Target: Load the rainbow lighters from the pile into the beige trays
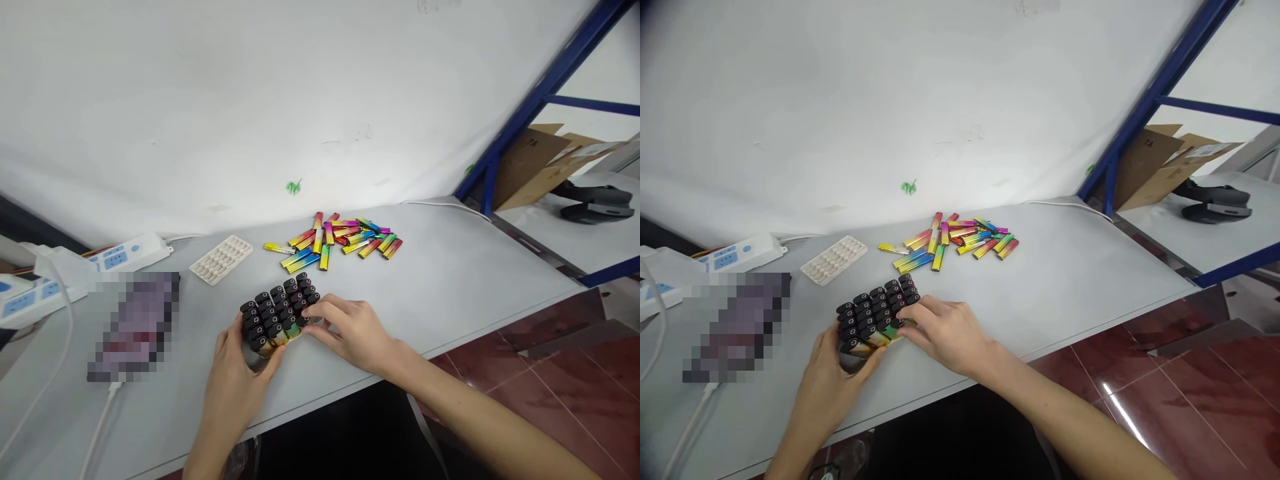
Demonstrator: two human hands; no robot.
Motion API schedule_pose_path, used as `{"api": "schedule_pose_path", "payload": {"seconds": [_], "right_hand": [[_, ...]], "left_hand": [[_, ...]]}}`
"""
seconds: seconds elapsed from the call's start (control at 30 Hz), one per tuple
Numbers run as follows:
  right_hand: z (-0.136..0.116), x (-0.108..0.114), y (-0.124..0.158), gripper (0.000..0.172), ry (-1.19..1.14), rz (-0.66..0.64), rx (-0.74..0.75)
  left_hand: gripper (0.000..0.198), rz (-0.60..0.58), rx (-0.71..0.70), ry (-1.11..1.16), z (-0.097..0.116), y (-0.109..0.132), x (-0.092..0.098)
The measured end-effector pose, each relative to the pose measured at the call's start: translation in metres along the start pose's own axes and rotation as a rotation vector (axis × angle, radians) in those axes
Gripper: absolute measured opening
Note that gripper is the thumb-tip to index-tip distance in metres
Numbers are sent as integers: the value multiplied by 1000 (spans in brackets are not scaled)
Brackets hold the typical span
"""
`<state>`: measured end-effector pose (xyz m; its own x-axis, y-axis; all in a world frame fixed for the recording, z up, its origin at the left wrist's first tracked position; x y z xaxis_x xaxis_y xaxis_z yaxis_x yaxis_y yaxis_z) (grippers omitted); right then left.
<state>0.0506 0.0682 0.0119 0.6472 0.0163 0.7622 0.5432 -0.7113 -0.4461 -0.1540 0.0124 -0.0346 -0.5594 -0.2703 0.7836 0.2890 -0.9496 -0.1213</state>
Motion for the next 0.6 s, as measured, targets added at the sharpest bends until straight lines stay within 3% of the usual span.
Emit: {"api": "schedule_pose_path", "payload": {"seconds": [0.13, 0.23, 0.33, 0.4, 0.5, 0.6], "right_hand": [[-3, 3, 4, 24, 125, 42, 74], [4, 9, 0, 24, 88, 104, 65], [31, 14, -17, 27, 45, 177, -126], [54, 11, -31, 29, 127, 141, -277], [80, 0, -46, 29, 287, 2, -369], [94, -5, -47, 28, 352, 0, -418]], "left_hand": [[86, -5, 9, 1, 0, 0, 0], [85, -18, 13, -2, 1, 0, 0], [85, -26, 29, -11, 1, 0, 1], [84, -22, 30, -15, 0, 0, 1], [84, -17, 25, -16, -2, -1, 0], [84, -22, 39, -20, -5, -1, -2]]}}
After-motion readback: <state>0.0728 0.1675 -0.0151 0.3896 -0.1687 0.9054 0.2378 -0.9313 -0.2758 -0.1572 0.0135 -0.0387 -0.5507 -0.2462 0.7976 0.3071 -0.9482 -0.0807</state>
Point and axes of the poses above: each hand's wrist, its own y-axis away from the middle knuckle, its own x-axis out of the back of the hand, z = x × y, the point moved 4 cm from there along -y, towards the middle knuckle, and after that the axes turned 3 degrees about -x, right-handed, at the moved point
